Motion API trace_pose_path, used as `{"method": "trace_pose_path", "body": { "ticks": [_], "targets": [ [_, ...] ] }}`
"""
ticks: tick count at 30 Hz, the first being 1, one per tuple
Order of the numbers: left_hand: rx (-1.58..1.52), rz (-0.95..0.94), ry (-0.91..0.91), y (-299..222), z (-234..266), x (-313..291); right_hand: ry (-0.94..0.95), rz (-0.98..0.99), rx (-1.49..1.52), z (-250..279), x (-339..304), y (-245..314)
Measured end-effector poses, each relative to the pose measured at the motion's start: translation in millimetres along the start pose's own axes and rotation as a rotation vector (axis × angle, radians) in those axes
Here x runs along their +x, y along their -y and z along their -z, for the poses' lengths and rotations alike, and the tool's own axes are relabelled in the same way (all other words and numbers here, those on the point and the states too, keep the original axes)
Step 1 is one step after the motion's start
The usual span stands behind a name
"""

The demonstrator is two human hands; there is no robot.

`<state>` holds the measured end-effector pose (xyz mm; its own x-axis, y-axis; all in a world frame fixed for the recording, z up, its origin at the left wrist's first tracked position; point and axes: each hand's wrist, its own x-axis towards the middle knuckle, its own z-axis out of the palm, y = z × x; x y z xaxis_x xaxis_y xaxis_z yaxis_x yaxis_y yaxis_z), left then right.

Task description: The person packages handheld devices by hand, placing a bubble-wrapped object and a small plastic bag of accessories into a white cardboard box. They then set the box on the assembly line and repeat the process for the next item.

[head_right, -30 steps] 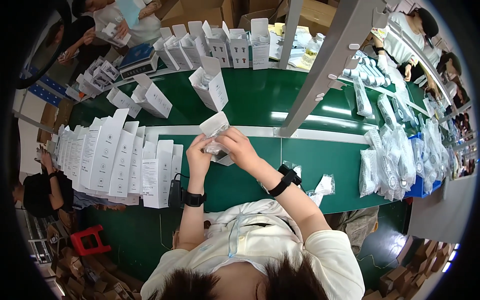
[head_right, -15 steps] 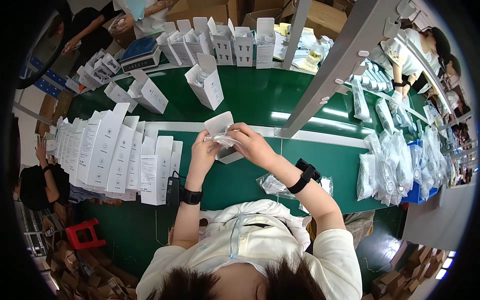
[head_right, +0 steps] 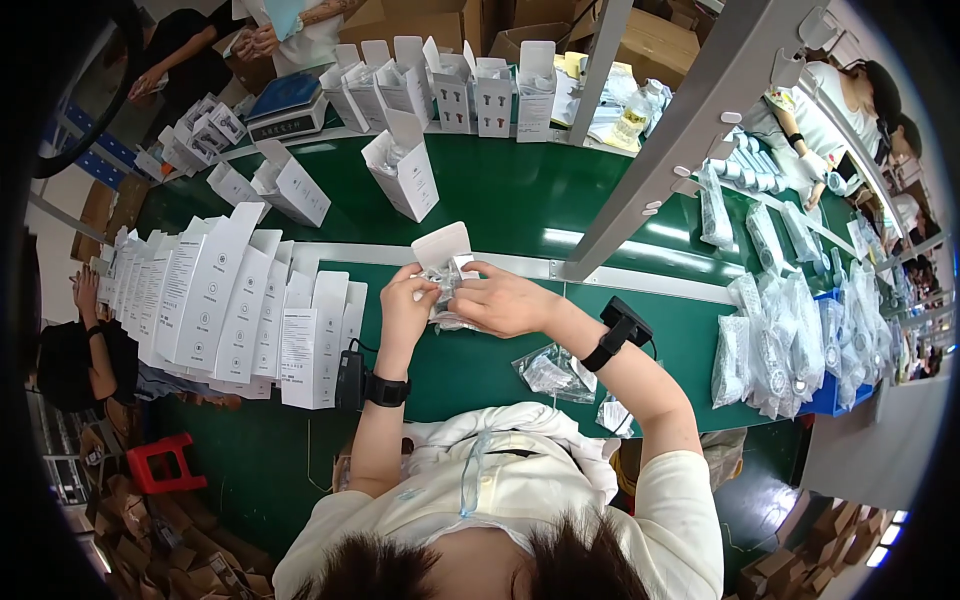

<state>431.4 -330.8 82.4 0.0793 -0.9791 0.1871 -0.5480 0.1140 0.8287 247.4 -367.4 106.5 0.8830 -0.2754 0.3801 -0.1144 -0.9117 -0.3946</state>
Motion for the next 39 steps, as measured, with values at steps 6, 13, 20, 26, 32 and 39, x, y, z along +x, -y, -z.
{"method": "trace_pose_path", "body": {
  "ticks": [6,13,20,26,32,39],
  "targets": [
    [-0.034,-0.065,-0.041,7.5,1.3,0.3,-0.163,-0.488,-0.001,4.8,-17.0,-5.4],
    [-0.039,0.022,-0.006,14.2,1.3,7.2,-0.357,-0.133,-0.091,-2.3,13.0,2.3],
    [-0.254,0.11,0.041,25.7,2.3,-4.3,-0.217,-0.049,-0.227,-22.6,8.6,1.6],
    [-0.322,0.023,-0.216,12.4,35.4,-14.0,-0.077,-0.123,-0.243,-19.1,0.4,11.7],
    [0.82,0.073,-0.21,32.2,114.7,-43.0,-0.159,-0.36,-0.109,-25.3,-17.1,11.7],
    [1.109,0.309,0.025,54.8,94.8,-62.1,-0.399,-0.64,0.63,-87.0,-18.2,-33.8]
  ]
}}
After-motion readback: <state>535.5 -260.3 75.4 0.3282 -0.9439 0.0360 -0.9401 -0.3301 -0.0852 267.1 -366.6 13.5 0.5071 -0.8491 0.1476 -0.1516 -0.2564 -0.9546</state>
